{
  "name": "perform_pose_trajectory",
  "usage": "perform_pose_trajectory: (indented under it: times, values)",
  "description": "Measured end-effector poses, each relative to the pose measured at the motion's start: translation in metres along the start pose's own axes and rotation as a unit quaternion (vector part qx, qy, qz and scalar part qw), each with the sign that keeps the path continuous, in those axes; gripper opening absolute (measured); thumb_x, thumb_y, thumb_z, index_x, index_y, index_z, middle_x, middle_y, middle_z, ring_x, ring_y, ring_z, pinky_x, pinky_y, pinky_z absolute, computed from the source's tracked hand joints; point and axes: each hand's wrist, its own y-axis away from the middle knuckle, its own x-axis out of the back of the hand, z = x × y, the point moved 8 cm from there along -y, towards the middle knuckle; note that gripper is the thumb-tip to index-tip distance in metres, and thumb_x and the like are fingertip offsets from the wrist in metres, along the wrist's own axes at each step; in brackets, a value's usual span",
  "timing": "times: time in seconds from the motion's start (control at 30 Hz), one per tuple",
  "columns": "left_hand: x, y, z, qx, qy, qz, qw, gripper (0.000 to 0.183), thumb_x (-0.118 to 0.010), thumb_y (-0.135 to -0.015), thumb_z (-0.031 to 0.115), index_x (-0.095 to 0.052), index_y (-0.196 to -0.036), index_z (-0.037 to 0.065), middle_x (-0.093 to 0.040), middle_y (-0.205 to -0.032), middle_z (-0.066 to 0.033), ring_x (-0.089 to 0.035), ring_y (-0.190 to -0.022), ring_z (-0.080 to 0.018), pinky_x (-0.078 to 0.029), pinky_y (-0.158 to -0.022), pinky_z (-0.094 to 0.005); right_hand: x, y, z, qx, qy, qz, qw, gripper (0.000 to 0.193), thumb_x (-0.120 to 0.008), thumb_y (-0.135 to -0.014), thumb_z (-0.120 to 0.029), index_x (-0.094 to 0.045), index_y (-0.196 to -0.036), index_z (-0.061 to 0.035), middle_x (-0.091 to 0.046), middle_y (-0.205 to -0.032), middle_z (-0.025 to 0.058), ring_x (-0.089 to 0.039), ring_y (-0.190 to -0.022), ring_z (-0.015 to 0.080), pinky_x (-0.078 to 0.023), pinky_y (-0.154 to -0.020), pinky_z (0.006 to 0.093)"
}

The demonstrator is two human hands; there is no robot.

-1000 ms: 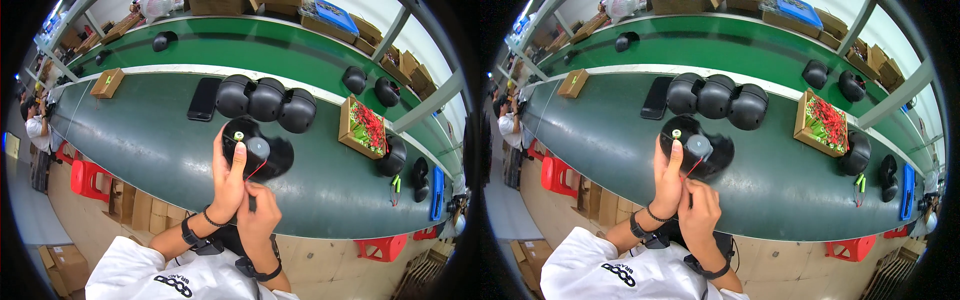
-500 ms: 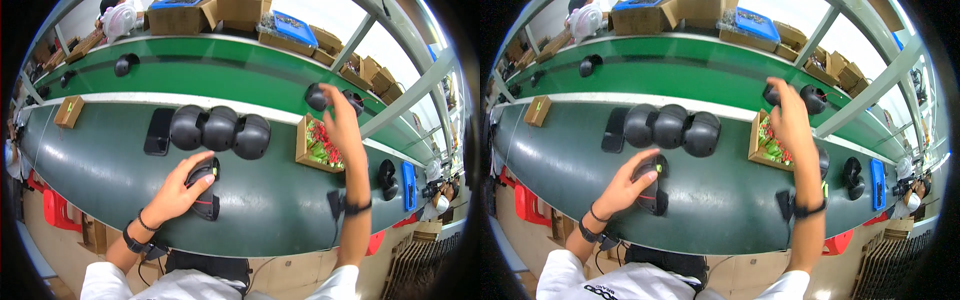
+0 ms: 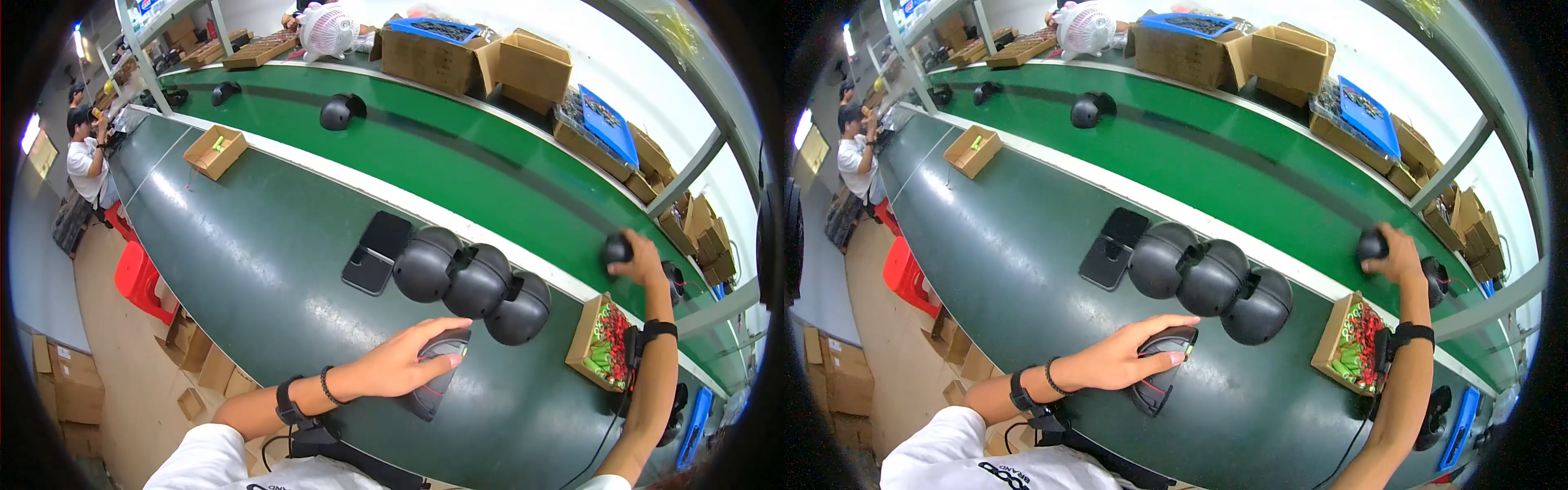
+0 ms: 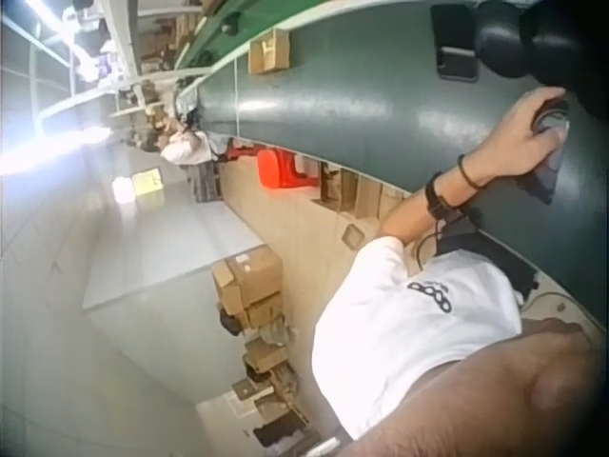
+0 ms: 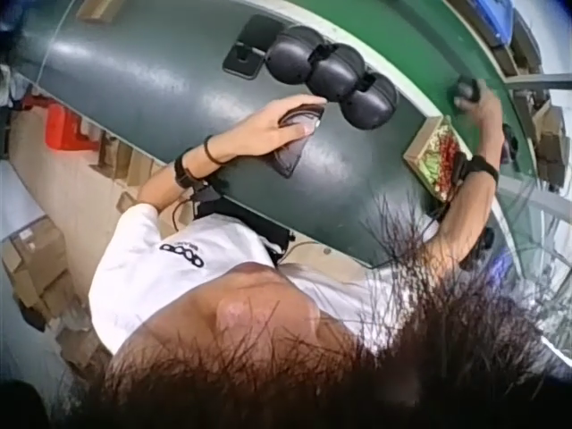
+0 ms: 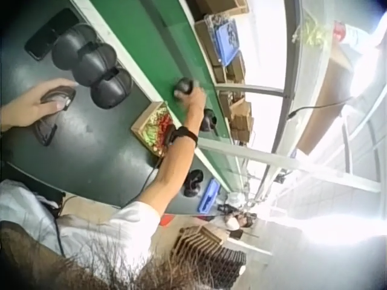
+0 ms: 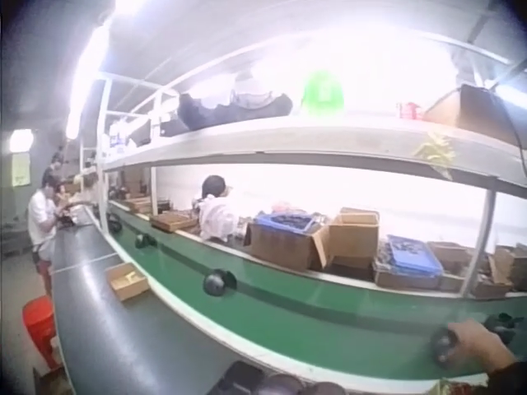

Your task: Assembling black plastic electronic devices, including internal modules and batteries, on an industrial production line.

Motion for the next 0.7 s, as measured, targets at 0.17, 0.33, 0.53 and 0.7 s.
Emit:
perform_pose_trajectory:
  times: [0.17,0.33,0.53,0.7]
  values:
    - [0.001,0.0,0.001,-0.038,-0.097,0.001,0.995,0.056,-0.068,-0.106,0.017,-0.051,-0.157,0.0,-0.065,-0.142,-0.0147,-0.062,-0.13,-0.0215,-0.048,-0.114,-0.0364,0.064,0.065,-0.088,-0.051,-0.5,0.01,0.864,0.076,-0.071,-0.105,-0.045,-0.043,-0.165,-0.0066,-0.062,-0.145,0.0104,-0.06,-0.126,0.0154,-0.05,-0.103,0.0331]
    - [-0.029,-0.007,0.004,-0.005,-0.087,-0.043,0.995,0.055,-0.067,-0.105,0.013,-0.052,-0.156,0.0,-0.067,-0.138,-0.0143,-0.064,-0.128,-0.0212,-0.049,-0.113,-0.0363,0.043,0.207,-0.212,0.067,-0.409,-0.21,0.886,0.073,-0.05,-0.112,-0.057,-0.046,-0.155,0.002,-0.063,-0.142,0.0229,-0.06,-0.128,0.0266,-0.048,-0.111,0.0411]
    - [-0.048,-0.004,0.015,-0.076,-0.114,-0.019,0.99,0.05,-0.066,-0.101,0.006,-0.058,-0.15,0.001,-0.068,-0.136,-0.0133,-0.065,-0.128,-0.0223,-0.049,-0.112,-0.0361,-0.008,0.248,-0.255,-0.149,-0.381,0.002,0.912,0.051,-0.057,-0.111,-0.046,-0.058,-0.137,-0.0016,-0.075,-0.109,0.0305,-0.076,-0.1,0.0469,-0.058,-0.086,0.0497]
    - [-0.053,-0.001,0.012,-0.076,-0.081,-0.002,0.994,0.046,-0.063,-0.099,0.003,-0.062,-0.145,0.001,-0.068,-0.137,-0.0135,-0.065,-0.126,-0.0212,-0.05,-0.11,-0.0362,-0.05,0.258,-0.272,-0.085,-0.649,0.138,0.743,0.032,-0.065,-0.11,-0.024,-0.064,-0.13,0.0007,-0.078,-0.105,0.0137,-0.075,-0.094,0.0197,-0.059,-0.084,0.0354]
